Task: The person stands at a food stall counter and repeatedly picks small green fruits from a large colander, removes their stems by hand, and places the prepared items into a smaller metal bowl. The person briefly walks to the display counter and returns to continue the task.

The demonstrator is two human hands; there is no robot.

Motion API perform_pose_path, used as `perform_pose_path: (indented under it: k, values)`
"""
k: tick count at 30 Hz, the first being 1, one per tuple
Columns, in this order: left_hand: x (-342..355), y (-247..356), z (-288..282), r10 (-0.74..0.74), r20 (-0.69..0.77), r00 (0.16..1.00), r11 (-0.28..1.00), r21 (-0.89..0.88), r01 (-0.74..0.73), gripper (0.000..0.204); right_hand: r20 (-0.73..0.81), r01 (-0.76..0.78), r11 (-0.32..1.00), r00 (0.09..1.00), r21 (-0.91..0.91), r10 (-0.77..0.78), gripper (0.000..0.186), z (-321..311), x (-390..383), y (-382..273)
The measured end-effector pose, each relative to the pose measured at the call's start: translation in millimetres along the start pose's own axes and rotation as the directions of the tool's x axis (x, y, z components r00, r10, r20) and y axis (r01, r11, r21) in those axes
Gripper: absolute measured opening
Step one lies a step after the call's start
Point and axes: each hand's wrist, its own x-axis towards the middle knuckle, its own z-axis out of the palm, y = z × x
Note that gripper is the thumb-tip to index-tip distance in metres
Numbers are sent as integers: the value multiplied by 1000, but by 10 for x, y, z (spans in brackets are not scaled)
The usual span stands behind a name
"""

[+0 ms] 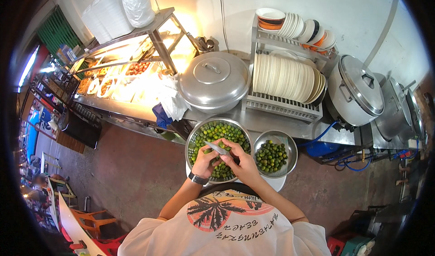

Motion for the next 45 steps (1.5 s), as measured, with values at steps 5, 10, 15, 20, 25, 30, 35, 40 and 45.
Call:
perform_pose_path:
  k: [5, 10, 15, 20, 25, 30, 35, 40, 45]
  values:
    - [18, -34, -55, 22, 17, 1000, 1000, 7, -22, 34, 19, -21, 999, 1000, 29, 20, 47, -14, 5, -26]
    - [5, 41, -45, 16, 54, 998, 1000, -15, -15, 35, 40, 38, 998, 998, 48, -40, 45, -73, 13, 80]
    - [4, 112, 9, 5, 53, 999, 996, 87, -9, 33, 68, -41, 988, 997, 151, 31, 45, -141, -29, 103]
    - [5, 44, 47, 76, -34, 996, 944, 324, -61, 25, -14, -117, 953, 992, 279, 126, 39, -105, -13, 166]
    - [128, -87, 4, -103, -132, 986, 974, 190, 127, 43, -23, -333, 771, 912, 543, 410, 41, -225, 15, 513]
    - [185, -265, -316, -314, -72, 947, 940, 113, 321, 53, -50, -369, 305, 564, 878, 824, 28, -587, -191, 1774]
    - [142, -200, -222, -267, -164, 950, 905, 295, 305, 38, -180, -191, 294, 458, 937, 871, 17, -735, -356, 2108]
    - [130, -205, 33, -117, -89, 989, 856, 495, 146, 24, -257, -189, 567, 747, 802, 613, 49, -505, -241, 1192]
    - [220, -161, 52, -258, -173, 950, 931, 218, 293, 33, -140, -269, 751, 891, 603, 431, 60, -364, -184, 571]
